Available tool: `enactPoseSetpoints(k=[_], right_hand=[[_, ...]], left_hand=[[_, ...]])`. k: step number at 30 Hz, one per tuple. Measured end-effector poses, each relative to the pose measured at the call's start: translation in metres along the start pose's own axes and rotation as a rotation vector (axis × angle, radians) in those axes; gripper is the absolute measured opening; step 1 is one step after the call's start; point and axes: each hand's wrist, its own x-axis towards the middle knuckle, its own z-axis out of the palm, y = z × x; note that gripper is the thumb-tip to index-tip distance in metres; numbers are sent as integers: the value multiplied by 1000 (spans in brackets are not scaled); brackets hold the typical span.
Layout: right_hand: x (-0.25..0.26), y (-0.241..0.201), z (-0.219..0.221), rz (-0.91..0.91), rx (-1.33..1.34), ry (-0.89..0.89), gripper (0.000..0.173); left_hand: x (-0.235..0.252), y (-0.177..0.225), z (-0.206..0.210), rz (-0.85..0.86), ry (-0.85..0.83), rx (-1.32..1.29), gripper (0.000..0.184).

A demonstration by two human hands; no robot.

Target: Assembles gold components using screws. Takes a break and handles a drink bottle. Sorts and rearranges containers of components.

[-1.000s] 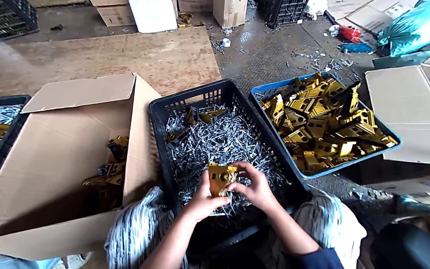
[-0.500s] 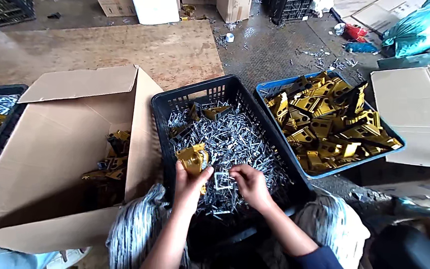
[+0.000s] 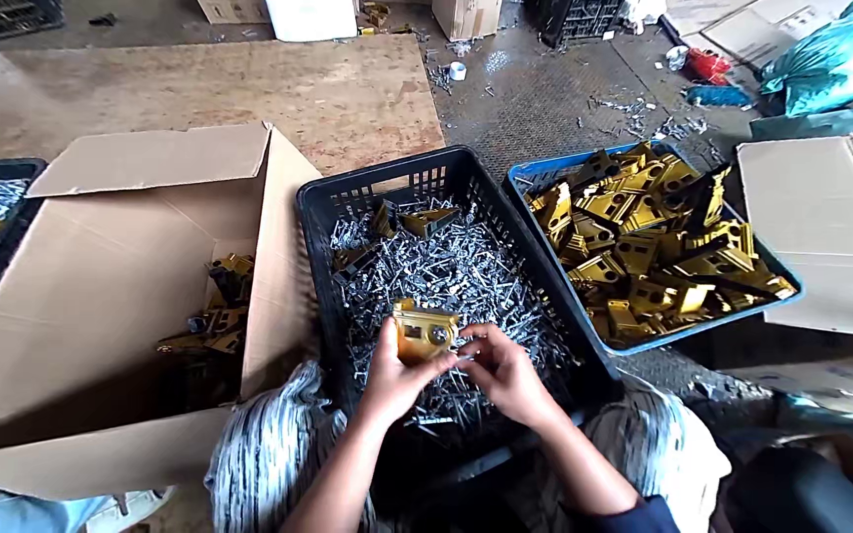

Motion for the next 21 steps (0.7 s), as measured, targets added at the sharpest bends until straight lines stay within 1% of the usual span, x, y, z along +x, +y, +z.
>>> enactPoseSetpoints(k=[2,3,4,6,7,9,11,15,17,19,21], right_hand=[[1,-4,-12,104,130,45,36],[0,-5,-18,107,199,71,35],[-2,-4,-23,76,254,110,31],[-5,-2,-26,-48,285,209,22],[-5,-2,-27,-114,244,235,21],[-5,0,-29,-220,100,223,20],[-3,5,-27,-288,-39,203,22],[0,9,-20,-336,-113,127,23],[1,13,-15,-375,-199,140,24],[2,14,-13,-400,-296,148,26],[0,10,-12,-367,-330,123,31]], left_hand=[[3,3,-2,-6,97,-69,48],[6,2,-5,8,129,-56,34],[8,1,-6,31,143,-19,28],[7,-1,-7,47,103,53,25],[5,-2,-5,39,64,61,25],[0,-1,-2,13,-27,54,25],[-3,-1,1,10,-100,24,24],[-6,-2,4,7,-188,5,25],[-9,-2,7,6,-173,21,28],[-9,-4,11,23,-90,27,28],[-7,-4,11,63,-10,28,26]])
